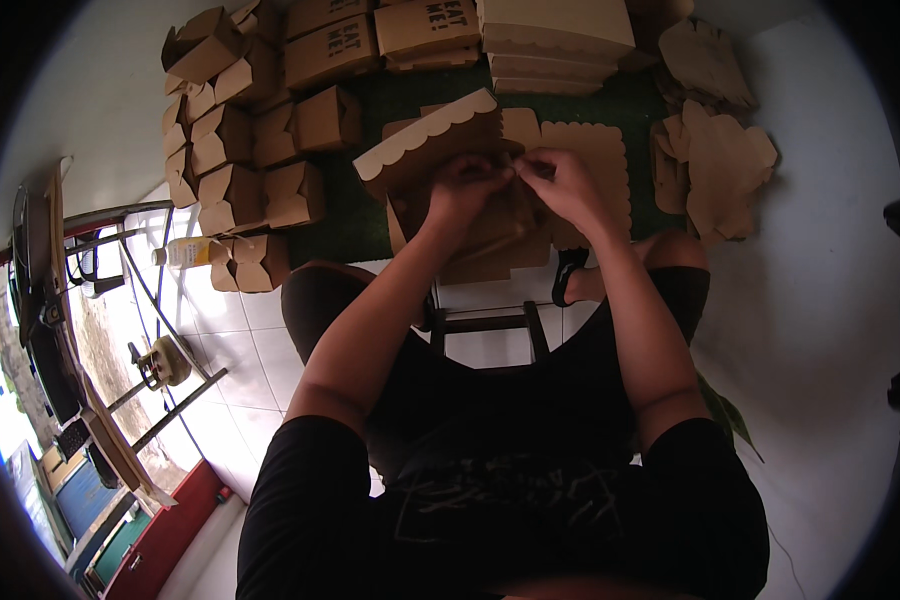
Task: The person assembles flat cardboard box blanks into finished boxes by folding and interlocking the tabs. They handle each blank one at a time, fold the sides, and press the tabs into place to form the box shape.
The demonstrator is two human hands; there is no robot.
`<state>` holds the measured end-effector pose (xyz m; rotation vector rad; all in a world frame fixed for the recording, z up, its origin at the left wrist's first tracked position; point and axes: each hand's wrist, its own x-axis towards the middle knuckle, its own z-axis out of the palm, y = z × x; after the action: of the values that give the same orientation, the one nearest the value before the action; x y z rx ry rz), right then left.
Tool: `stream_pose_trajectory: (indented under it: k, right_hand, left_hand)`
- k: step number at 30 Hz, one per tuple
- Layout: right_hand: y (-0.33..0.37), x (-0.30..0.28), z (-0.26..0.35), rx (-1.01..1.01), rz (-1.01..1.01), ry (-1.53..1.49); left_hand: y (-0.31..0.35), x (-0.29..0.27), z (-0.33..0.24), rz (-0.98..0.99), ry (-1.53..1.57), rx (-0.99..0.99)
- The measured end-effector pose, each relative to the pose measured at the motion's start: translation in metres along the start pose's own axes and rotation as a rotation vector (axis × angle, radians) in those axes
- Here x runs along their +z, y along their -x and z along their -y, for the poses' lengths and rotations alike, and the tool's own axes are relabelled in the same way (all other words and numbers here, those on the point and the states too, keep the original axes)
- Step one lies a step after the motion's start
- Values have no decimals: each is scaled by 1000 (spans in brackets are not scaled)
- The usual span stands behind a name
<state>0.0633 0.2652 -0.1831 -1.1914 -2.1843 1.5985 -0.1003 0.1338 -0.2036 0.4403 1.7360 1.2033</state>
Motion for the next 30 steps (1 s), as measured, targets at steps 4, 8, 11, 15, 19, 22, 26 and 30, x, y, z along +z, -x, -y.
stream_pose_trajectory:
  k: [4, 8, 11, 15, 19, 22, 26, 30]
  right_hand:
    - [0, -2, 3, -10, 3, 44]
    - [-1, -3, 1, 1, 20, 42]
    - [0, -1, -1, -48, 27, 29]
    - [-2, 1, -3, -60, 1, 55]
    - [0, 3, -3, -24, -24, 97]
    - [1, 4, -2, -8, -39, 115]
    - [3, 6, 1, -7, -58, 84]
    - [4, 5, 6, 1, -42, 100]
  left_hand:
    - [-1, 2, 3, 36, 108, -14]
    - [1, 5, 6, -11, 21, 3]
    - [2, 7, 10, -19, -25, 40]
    - [-2, 12, 18, -29, 46, 27]
    - [-4, 16, 21, -43, 97, 23]
    - [-2, 17, 17, -51, 87, 27]
    - [4, 17, 10, -24, 149, -60]
    - [3, 18, 7, -43, 154, -90]
